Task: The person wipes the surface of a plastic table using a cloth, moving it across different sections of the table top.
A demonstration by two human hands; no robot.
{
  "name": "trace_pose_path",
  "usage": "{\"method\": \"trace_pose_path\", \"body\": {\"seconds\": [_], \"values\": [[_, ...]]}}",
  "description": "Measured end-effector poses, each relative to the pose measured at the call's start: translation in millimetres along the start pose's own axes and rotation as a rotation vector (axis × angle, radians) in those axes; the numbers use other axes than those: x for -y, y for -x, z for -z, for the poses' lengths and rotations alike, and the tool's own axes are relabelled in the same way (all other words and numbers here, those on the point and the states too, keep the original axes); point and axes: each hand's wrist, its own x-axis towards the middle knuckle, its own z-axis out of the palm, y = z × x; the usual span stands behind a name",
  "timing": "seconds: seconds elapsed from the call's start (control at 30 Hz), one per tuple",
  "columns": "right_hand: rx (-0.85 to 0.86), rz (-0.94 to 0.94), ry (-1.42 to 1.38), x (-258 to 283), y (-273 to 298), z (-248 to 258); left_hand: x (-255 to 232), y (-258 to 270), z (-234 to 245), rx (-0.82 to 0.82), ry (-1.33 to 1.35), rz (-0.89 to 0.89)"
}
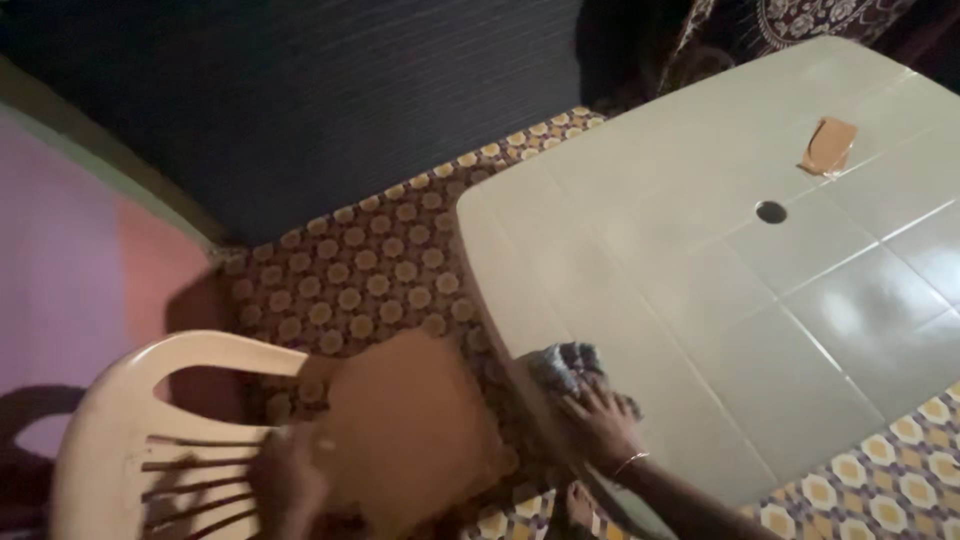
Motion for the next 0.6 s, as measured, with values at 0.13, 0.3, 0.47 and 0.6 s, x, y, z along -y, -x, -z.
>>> {"method": "trace_pose_path", "body": {"seconds": [0.13, 0.3, 0.47, 0.6], "values": [[-0.071, -0.232, -0.15, 39, 3, -9, 105, -15, 79, -0.268, -0.117, 0.131], [-0.4, 0.03, -1.106, 95, -48, -74, 205, -21, 71, -0.236, 0.184, 0.384], [-0.215, -0.229, -1.359, 176, -89, -104, 258, 1, 17, -0.274, 0.788, 0.381], [0.043, -0.474, -1.425, 215, -82, -99, 264, 5, 27, -0.06, 0.662, 0.505]]}}
